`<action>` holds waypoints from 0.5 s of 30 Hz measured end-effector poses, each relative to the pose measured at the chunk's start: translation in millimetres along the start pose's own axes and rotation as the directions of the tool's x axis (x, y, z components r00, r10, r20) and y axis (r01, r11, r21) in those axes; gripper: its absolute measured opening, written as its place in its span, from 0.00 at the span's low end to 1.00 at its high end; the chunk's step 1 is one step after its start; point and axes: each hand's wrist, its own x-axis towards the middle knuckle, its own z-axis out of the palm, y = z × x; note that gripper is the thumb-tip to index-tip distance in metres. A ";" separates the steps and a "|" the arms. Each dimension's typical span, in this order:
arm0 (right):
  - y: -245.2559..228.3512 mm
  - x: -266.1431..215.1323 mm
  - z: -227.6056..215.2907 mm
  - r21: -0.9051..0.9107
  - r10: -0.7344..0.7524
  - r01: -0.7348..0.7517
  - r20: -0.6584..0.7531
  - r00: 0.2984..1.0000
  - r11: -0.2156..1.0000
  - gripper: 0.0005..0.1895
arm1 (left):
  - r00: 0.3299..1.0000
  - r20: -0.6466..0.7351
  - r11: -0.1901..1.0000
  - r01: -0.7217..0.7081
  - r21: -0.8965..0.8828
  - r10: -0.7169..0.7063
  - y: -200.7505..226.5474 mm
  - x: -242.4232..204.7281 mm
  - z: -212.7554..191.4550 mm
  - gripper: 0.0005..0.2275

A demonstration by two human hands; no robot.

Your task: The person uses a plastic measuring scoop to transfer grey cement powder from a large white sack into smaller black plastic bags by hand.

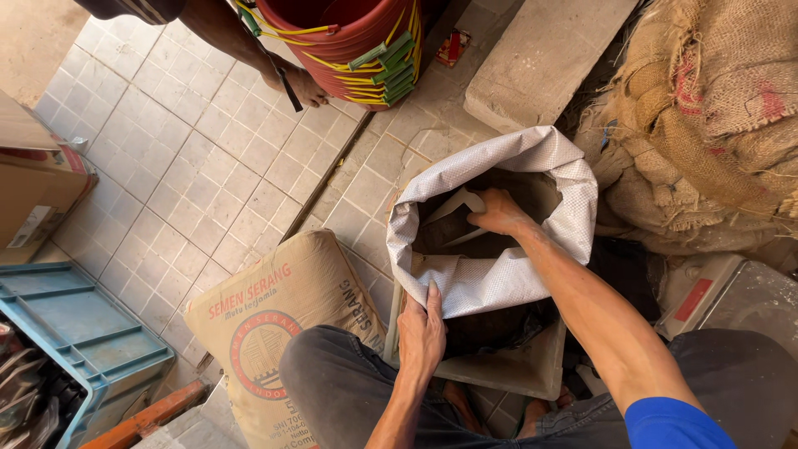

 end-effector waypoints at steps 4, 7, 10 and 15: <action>5.7 -6.0 -1.4 0.016 0.092 -0.093 0.028 0.995 0.996 0.21 | 1.000 -0.008 1.000 0.021 0.002 -0.021 -1.8 1.3 1.7 0.23; 13.4 -14.3 -3.9 0.039 0.171 -0.173 0.049 0.984 0.984 0.21 | 1.000 -0.017 1.000 -0.010 0.019 0.010 -2.5 0.8 4.0 0.24; 19.4 -24.3 -5.4 0.127 0.208 -0.213 0.052 0.977 0.969 0.15 | 1.000 -0.023 1.000 0.015 0.016 -0.014 4.8 -3.2 4.5 0.23; 27.4 -35.0 -5.3 0.338 0.388 -0.382 0.053 0.920 0.860 0.12 | 1.000 -0.014 0.999 0.028 0.020 -0.028 6.6 -9.3 4.3 0.25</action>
